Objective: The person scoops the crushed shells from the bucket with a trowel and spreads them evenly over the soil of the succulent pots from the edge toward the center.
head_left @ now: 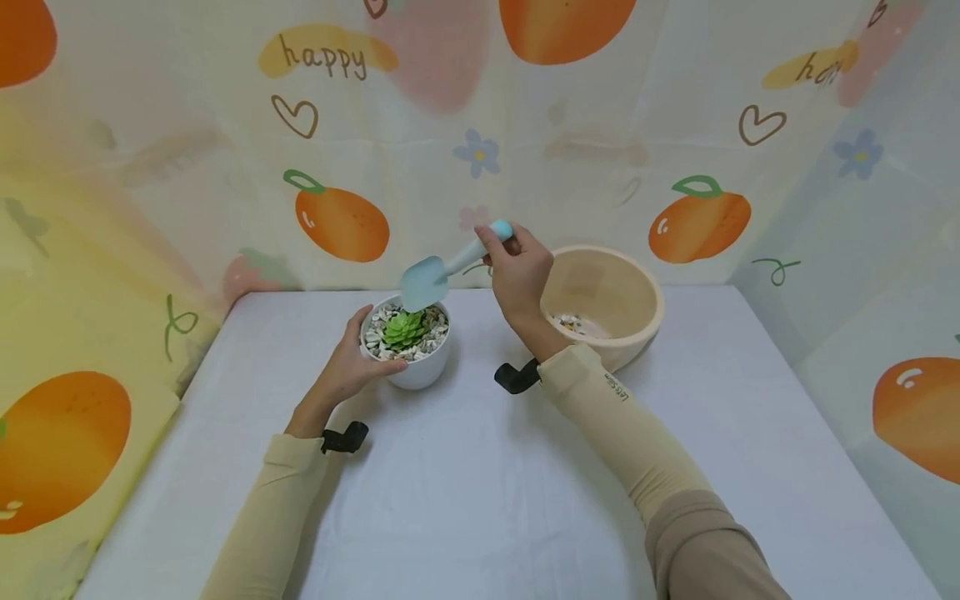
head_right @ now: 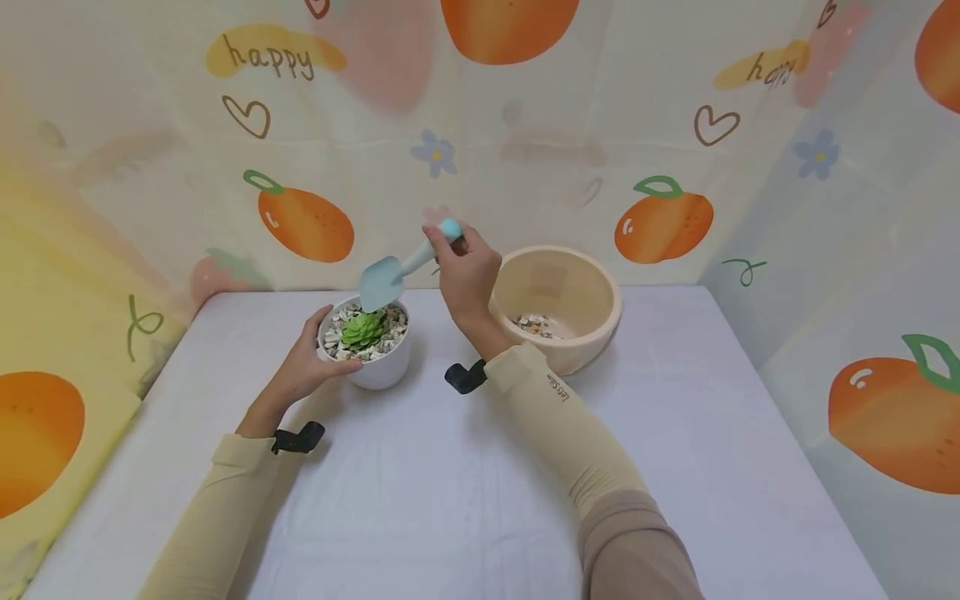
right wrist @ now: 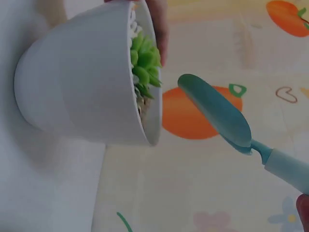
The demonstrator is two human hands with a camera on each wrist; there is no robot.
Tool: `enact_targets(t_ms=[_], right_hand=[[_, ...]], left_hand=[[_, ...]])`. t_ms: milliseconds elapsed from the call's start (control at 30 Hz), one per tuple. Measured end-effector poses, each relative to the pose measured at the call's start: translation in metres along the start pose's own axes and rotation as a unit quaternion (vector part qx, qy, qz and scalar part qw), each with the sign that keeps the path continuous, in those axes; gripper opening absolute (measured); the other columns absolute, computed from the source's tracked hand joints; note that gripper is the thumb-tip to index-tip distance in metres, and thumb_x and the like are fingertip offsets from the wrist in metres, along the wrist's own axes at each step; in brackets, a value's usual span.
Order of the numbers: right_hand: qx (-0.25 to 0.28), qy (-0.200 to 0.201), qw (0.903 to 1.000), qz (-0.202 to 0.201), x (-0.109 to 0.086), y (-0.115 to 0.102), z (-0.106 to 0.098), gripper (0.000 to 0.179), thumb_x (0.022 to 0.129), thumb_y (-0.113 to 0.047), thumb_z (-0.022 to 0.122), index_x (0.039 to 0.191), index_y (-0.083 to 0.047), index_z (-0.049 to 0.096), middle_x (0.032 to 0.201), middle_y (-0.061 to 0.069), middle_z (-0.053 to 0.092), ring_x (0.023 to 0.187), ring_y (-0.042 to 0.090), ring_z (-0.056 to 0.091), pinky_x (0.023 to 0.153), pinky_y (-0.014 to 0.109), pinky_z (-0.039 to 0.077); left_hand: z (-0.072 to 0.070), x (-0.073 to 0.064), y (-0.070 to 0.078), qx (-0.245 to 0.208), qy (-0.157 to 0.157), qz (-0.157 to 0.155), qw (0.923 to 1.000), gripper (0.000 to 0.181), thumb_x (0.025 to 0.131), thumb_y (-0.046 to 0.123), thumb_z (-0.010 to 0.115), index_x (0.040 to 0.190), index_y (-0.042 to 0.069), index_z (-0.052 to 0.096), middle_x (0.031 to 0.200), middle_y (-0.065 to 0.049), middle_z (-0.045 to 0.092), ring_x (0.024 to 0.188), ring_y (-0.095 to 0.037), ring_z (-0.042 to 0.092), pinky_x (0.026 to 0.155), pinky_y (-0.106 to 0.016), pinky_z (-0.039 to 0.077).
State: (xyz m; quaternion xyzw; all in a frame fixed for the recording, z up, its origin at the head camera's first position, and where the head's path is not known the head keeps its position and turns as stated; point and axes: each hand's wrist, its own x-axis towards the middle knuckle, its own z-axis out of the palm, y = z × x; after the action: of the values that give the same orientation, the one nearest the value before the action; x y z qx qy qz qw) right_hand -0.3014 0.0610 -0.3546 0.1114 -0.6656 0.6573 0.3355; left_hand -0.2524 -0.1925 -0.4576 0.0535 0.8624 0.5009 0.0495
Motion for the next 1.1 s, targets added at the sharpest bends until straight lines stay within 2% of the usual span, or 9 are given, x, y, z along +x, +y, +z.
enact_targets(t_ms=[100,200,267,400,533,700,1100], right_hand=[[0.001,0.002,0.9995,0.032,0.010,-0.002,-0.010,0.026,0.086,-0.020,0.075,0.092,0.004,0.071,0.076,0.021,0.071,0.060,0.020,0.068,0.062,0.035,0.059],[-0.003,0.006,0.9983,0.059,0.019,-0.005,-0.022,0.028,0.085,-0.022,0.076,0.092,0.005,0.072,0.078,0.021,0.072,0.058,0.009,0.067,0.061,0.026,0.059],[-0.005,0.007,0.9972,0.075,0.025,-0.007,-0.029,0.029,0.085,-0.023,0.077,0.092,0.005,0.072,0.078,0.020,0.072,0.056,0.006,0.066,0.060,0.023,0.058],[0.005,0.009,0.9951,0.098,0.037,-0.009,-0.047,0.030,0.084,-0.023,0.077,0.093,0.004,0.072,0.072,0.007,0.072,0.056,0.006,0.067,0.059,0.022,0.057],[0.037,0.019,0.9917,0.122,0.048,-0.011,-0.064,0.025,0.083,-0.021,0.078,0.089,0.002,0.073,0.066,-0.003,0.070,0.054,0.008,0.068,0.057,0.021,0.057],[0.066,0.033,0.9866,0.146,0.059,-0.019,-0.084,0.020,0.081,-0.019,0.079,0.087,-0.001,0.072,0.067,-0.002,0.071,0.055,0.011,0.068,0.057,0.022,0.057],[0.066,0.078,0.9805,0.168,0.079,-0.029,-0.129,0.020,0.081,-0.020,0.080,0.092,-0.004,0.074,0.071,0.001,0.071,0.056,0.012,0.069,0.057,0.023,0.058]], left_hand=[[0.001,0.002,0.000,0.006,0.006,0.002,1.0000,0.119,0.074,0.034,0.084,0.157,0.012,0.002,0.161,-0.019,0.014,0.148,-0.038,0.019,0.117,-0.061,0.021],[0.002,0.003,0.001,0.015,0.014,0.001,0.9998,0.119,0.073,0.035,0.085,0.157,0.011,0.004,0.162,-0.019,0.014,0.149,-0.038,0.016,0.117,-0.062,0.019],[0.003,0.003,0.001,0.018,0.018,0.000,0.9997,0.119,0.073,0.036,0.085,0.157,0.010,0.005,0.162,-0.019,0.013,0.149,-0.038,0.015,0.118,-0.062,0.018],[0.004,0.005,0.001,0.015,0.023,-0.001,0.9996,0.121,0.072,0.037,0.085,0.157,0.010,0.004,0.162,-0.019,0.013,0.150,-0.038,0.015,0.118,-0.062,0.017],[0.006,0.007,-0.001,0.013,0.029,0.002,0.9995,0.121,0.072,0.038,0.085,0.157,0.009,0.004,0.162,-0.019,0.014,0.149,-0.038,0.016,0.118,-0.062,0.018],[0.007,0.010,-0.004,0.013,0.043,0.002,0.9990,0.119,0.073,0.037,0.085,0.157,0.010,0.005,0.161,-0.019,0.016,0.149,-0.038,0.018,0.118,-0.061,0.020],[0.005,0.016,-0.004,0.006,0.056,0.014,0.9983,0.115,0.074,0.033,0.084,0.156,0.009,0.007,0.159,-0.020,0.019,0.147,-0.038,0.021,0.117,-0.061,0.020]])
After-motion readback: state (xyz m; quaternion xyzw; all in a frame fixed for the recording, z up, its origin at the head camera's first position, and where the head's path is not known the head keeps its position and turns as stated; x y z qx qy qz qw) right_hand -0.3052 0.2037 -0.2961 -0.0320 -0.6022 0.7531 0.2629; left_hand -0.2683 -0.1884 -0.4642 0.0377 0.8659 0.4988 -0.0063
